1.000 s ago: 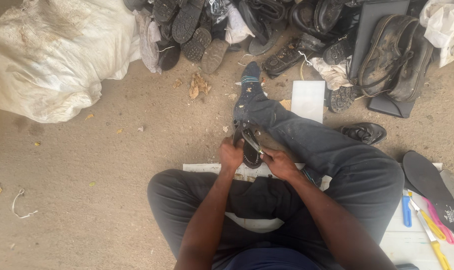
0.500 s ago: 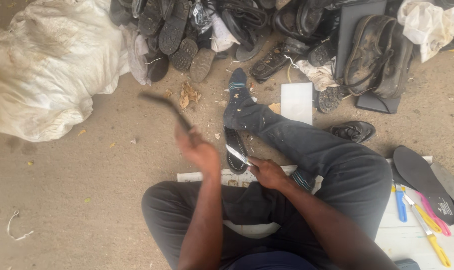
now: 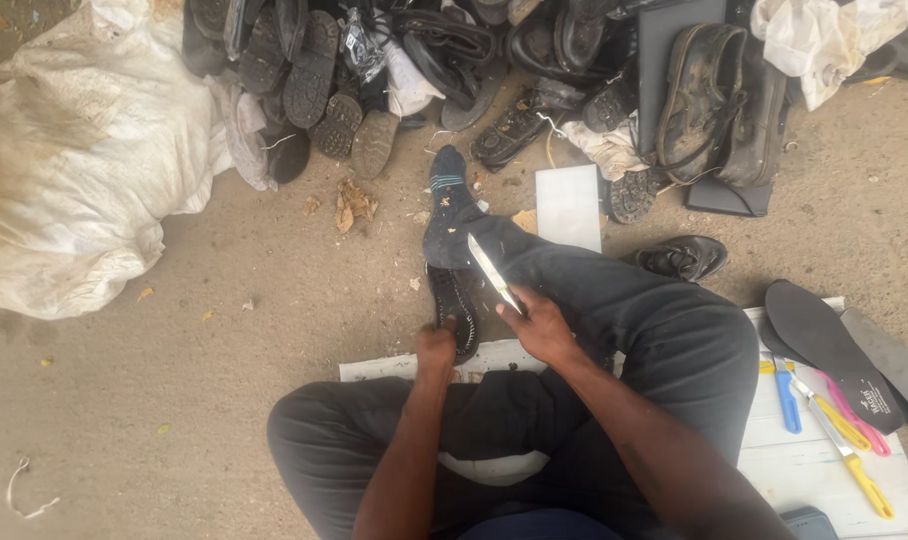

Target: The person sits on the ground and uses a knife to scrape and clean the soles of several worn shoes. They handle multiple pairs of footwear, picking them up from a pile, working on the soles, and placing them back down.

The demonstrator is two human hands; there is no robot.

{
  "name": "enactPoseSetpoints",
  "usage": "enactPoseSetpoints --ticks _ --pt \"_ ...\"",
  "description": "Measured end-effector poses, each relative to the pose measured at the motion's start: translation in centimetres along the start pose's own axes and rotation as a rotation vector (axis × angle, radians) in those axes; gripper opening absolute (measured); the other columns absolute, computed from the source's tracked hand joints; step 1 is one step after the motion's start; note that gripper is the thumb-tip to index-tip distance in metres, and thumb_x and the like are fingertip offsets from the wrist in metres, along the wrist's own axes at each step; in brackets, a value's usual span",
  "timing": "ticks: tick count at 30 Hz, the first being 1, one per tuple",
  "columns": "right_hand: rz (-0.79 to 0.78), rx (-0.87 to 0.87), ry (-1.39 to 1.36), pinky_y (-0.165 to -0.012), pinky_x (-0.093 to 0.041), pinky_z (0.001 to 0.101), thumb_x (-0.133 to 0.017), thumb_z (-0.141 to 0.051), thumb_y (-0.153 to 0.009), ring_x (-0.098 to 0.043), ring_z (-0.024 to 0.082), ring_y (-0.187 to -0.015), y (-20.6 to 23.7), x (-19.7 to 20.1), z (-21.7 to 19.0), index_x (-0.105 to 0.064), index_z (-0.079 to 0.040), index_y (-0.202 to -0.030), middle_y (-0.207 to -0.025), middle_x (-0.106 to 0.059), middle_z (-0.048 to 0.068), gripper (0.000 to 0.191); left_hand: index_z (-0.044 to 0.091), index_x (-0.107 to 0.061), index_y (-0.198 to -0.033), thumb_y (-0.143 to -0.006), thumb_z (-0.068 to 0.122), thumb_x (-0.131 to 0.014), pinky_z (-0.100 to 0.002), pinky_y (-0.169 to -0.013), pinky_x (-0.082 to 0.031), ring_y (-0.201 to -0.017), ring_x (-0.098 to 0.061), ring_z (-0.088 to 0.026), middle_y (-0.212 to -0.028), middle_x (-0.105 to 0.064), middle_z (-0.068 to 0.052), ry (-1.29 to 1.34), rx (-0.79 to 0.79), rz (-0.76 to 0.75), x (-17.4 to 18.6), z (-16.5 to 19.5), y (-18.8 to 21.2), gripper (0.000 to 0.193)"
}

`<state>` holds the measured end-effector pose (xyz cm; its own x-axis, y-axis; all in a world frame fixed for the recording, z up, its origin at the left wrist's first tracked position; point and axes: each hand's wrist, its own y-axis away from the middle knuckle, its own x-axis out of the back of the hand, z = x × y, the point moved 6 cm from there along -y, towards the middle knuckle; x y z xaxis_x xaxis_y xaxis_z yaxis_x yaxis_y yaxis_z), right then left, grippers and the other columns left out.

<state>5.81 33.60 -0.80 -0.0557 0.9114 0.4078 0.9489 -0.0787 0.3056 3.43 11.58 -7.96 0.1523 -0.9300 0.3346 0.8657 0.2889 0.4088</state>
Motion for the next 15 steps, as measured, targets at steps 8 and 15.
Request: enactPoseSetpoints --ticks 8,15 --pt "0.056 0.251 -0.031 -0.099 -0.048 0.0392 -0.07 -0.03 -0.098 -0.064 0.029 -0.119 0.4 0.5 -1.7 -0.058 0.0 -0.141 -0.13 -0.067 0.023 0.053 -0.005 -0.067 -0.122 -0.098 0.021 -0.061 -0.036 -0.044 -0.048 -0.061 -0.066 -0.025 -0.095 -0.071 -0.019 0.23 0.436 -0.254 6.2 -0.5 1.1 0.037" --pt "0.025 0.008 -0.117 -0.082 -0.054 0.0335 -0.066 -0.029 -0.097 -0.065 0.018 -0.09 0.9 0.5 -1.4 -0.061 -0.008 -0.141 -0.105 -0.074 0.013 0.05 0.007 -0.004 -0.158 -0.111 0.041 -0.038 -0.049 -0.117 -0.043 -0.149 -0.036 -0.043 -0.153 -0.038 -0.027 0.95 -0.485 0.249 34.0 27.3 -4.9 0.068"
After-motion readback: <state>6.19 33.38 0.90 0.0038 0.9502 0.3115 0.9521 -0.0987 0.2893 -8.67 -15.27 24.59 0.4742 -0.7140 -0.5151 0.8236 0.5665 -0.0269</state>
